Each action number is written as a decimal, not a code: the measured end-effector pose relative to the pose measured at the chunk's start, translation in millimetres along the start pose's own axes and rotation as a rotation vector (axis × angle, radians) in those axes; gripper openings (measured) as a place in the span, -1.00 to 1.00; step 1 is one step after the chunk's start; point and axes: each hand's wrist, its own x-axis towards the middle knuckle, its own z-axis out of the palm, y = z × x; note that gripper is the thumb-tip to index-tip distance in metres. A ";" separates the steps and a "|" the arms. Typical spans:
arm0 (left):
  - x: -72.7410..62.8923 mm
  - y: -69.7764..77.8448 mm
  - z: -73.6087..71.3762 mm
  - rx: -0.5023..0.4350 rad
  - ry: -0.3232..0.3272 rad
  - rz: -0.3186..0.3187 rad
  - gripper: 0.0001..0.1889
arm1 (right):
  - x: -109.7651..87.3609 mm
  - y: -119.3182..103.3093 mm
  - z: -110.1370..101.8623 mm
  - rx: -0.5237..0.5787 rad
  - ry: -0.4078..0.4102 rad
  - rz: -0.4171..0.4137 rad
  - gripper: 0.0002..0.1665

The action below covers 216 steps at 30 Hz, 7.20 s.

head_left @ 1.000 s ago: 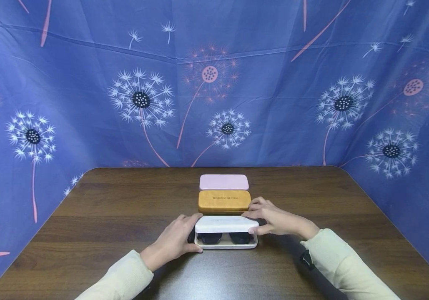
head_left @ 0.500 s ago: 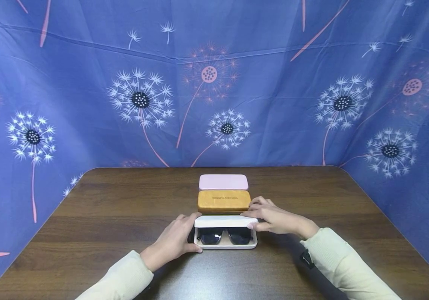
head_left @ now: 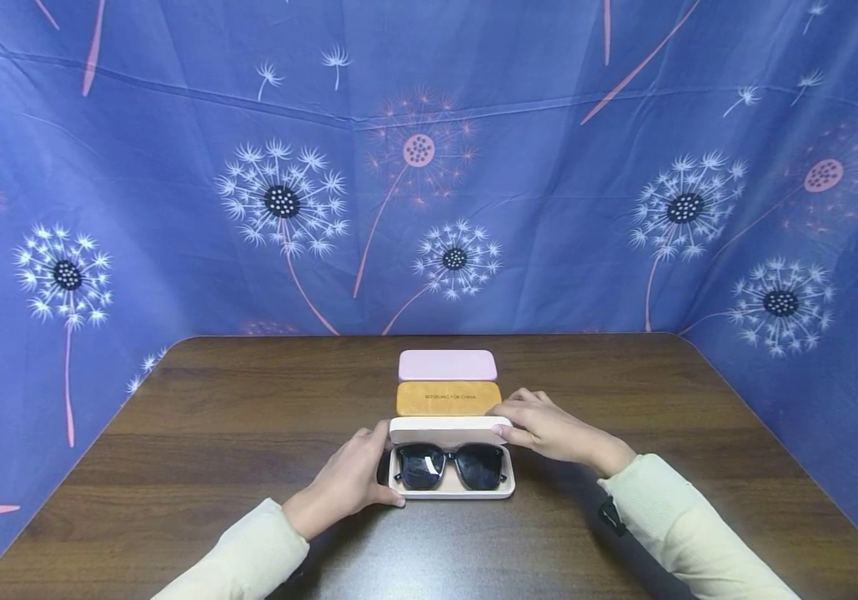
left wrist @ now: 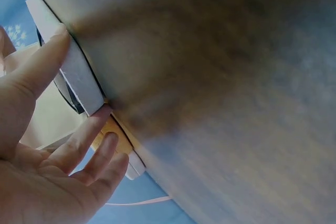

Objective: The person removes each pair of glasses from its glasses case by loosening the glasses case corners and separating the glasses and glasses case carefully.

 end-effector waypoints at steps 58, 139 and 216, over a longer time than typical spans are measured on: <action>-0.8 -0.2 -1.1 -0.002 -0.039 0.001 -0.07 | -0.3 -52.1 -7.2 -0.187 0.370 -0.301 -0.73; 1.7 -7.1 2.5 0.010 -0.013 0.021 -0.15 | 15.9 -76.8 58.3 -0.628 0.239 -0.085 -0.83; 0.4 -7.2 1.4 0.030 -0.018 0.019 -0.07 | 19.1 -92.3 50.8 -0.620 0.517 -0.040 -0.86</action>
